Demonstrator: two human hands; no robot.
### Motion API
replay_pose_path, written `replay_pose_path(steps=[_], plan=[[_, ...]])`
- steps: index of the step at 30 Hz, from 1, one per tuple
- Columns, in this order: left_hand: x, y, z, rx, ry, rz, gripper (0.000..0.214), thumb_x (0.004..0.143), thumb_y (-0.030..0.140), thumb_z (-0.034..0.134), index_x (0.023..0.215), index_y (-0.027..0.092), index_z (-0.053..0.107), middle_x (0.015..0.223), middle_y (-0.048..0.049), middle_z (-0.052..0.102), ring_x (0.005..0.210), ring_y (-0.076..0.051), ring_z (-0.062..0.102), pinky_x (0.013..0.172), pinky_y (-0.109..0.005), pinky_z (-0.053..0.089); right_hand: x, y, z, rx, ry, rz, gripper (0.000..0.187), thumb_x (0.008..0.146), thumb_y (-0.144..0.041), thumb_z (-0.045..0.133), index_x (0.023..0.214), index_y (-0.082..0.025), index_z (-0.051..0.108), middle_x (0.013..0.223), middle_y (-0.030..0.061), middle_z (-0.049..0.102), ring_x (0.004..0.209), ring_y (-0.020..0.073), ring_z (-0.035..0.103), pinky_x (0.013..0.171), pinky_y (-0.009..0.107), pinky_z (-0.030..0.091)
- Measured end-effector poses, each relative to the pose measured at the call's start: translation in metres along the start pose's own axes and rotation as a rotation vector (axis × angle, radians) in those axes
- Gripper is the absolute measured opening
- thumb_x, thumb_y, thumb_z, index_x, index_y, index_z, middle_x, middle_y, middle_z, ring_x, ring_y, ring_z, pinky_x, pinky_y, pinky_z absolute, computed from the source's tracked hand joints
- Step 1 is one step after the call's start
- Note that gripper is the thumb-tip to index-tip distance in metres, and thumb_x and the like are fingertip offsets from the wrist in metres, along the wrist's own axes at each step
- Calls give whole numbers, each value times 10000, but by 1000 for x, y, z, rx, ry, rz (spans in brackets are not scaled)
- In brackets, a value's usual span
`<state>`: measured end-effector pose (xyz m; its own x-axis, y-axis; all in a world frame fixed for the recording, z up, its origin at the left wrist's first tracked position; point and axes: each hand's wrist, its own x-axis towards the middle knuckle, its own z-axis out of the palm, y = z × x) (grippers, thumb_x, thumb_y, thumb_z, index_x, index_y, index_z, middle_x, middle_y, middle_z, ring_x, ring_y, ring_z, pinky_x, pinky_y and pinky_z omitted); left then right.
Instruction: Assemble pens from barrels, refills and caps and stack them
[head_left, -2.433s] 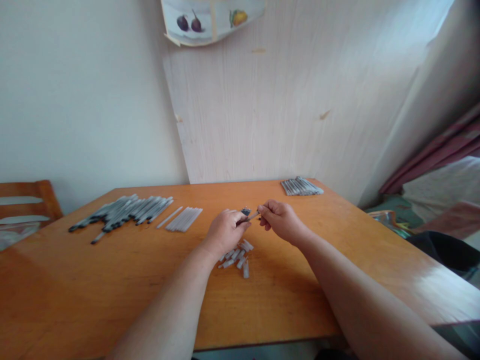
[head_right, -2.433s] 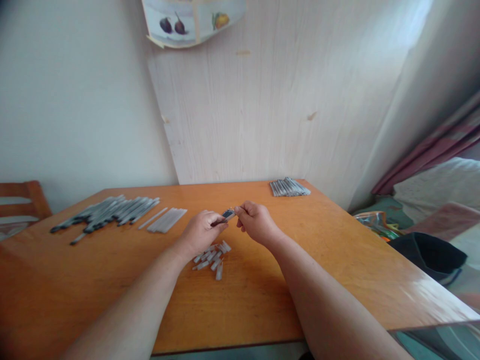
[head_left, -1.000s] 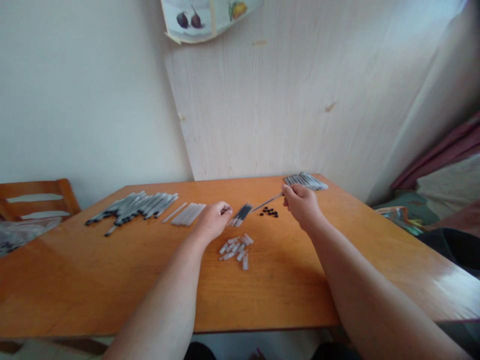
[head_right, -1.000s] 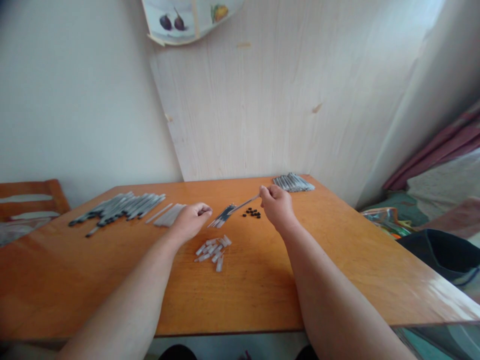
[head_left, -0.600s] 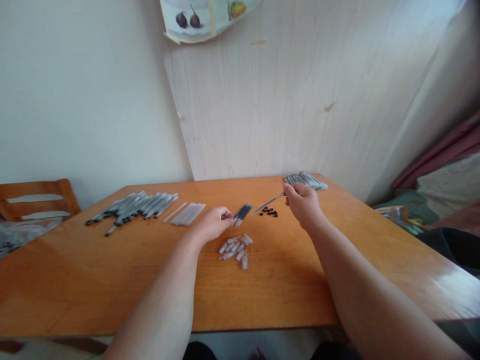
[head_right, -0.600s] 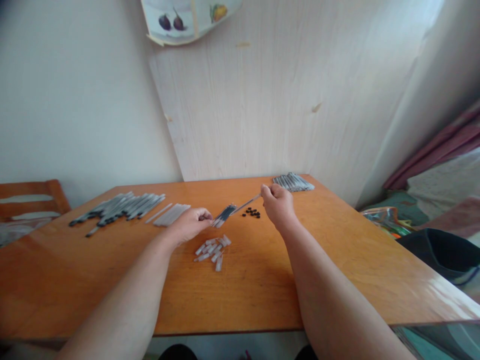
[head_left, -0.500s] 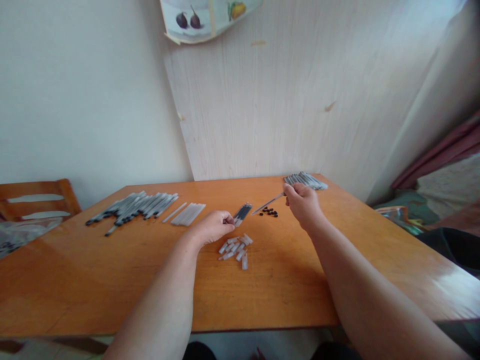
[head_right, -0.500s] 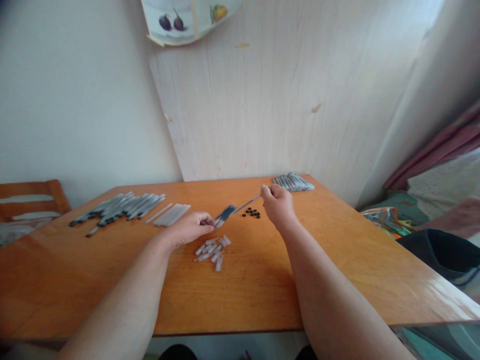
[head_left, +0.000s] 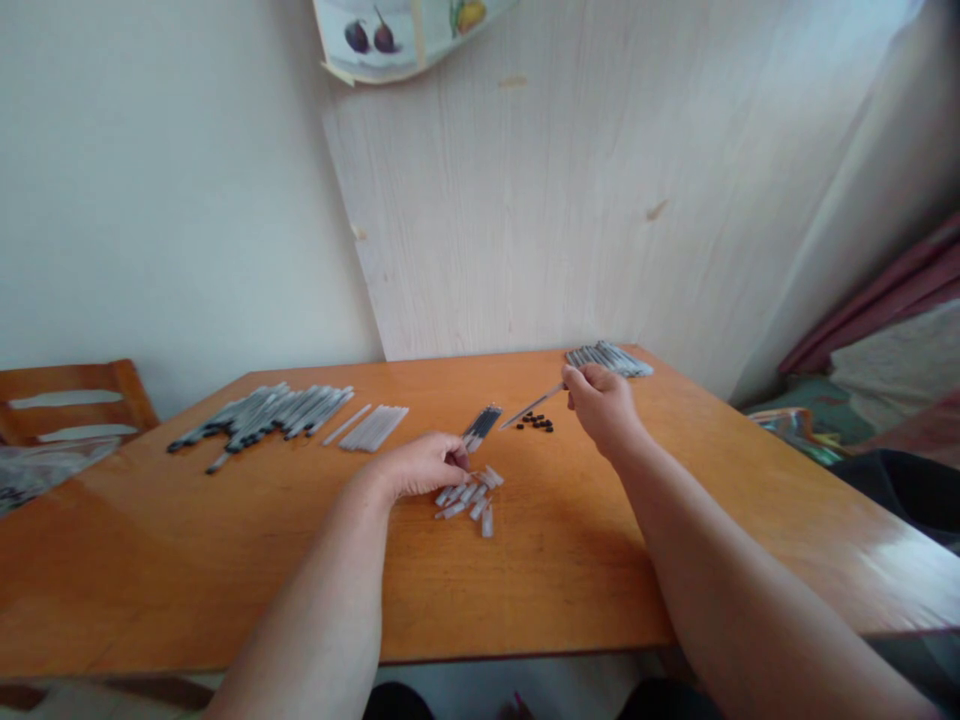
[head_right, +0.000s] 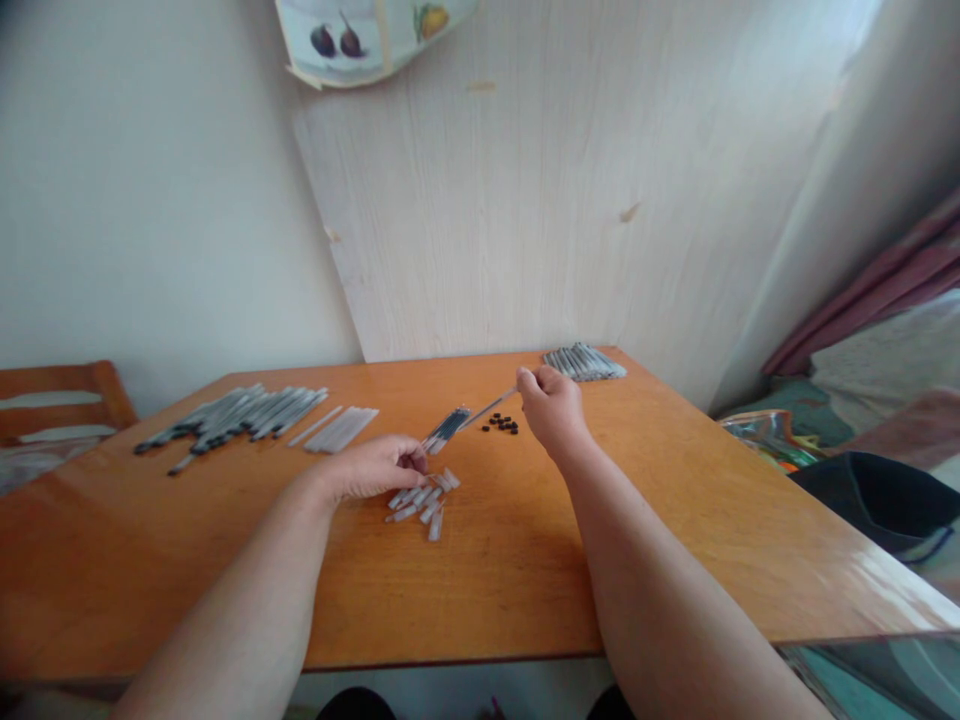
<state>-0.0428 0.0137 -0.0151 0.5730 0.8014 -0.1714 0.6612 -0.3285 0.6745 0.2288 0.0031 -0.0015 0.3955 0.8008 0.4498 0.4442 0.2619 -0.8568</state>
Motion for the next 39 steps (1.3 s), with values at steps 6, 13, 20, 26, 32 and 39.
replay_pose_path(steps=[6,13,20,26,32,39], plan=[[1,1,0,57,23,34,174,686,319,607,755,169,661,677,-17,649,603,-157,558,534,-243,348,0,5,2,-25,-12,-25,377,845,-465,493,592,-185,499,484,-11,497,448,101,392,460,247,282],[1,2,6,9,92,57,122,697,298,622,715,181,651,684,-26,658,614,-171,566,548,-251,361,-3,4,3,-24,-12,-28,379,841,-466,499,585,-186,496,478,-15,487,446,100,400,448,235,284],[4,6,6,-182,328,72,210,734,380,657,798,180,644,782,-34,667,735,-176,569,649,-261,392,-5,-1,6,55,-44,-18,372,842,-474,491,607,-186,514,480,-17,489,434,100,389,436,232,284],[3,17,3,-485,304,104,220,802,361,619,888,163,574,830,-45,669,771,-147,589,715,-272,422,-9,-10,6,98,-49,-50,367,848,-462,498,607,-185,516,488,-16,493,446,98,397,450,228,299],[2,18,3,-576,275,125,229,795,341,648,892,153,559,833,-46,655,748,-130,579,704,-271,435,-11,-13,5,106,0,-60,384,858,-460,497,590,-186,508,472,-25,466,443,96,389,457,229,297],[3,19,4,-568,262,114,224,787,325,652,899,154,561,866,-51,659,794,-139,595,731,-276,437,-13,-16,4,125,-6,-56,382,866,-460,494,600,-186,508,465,-27,454,444,97,394,465,231,307]])
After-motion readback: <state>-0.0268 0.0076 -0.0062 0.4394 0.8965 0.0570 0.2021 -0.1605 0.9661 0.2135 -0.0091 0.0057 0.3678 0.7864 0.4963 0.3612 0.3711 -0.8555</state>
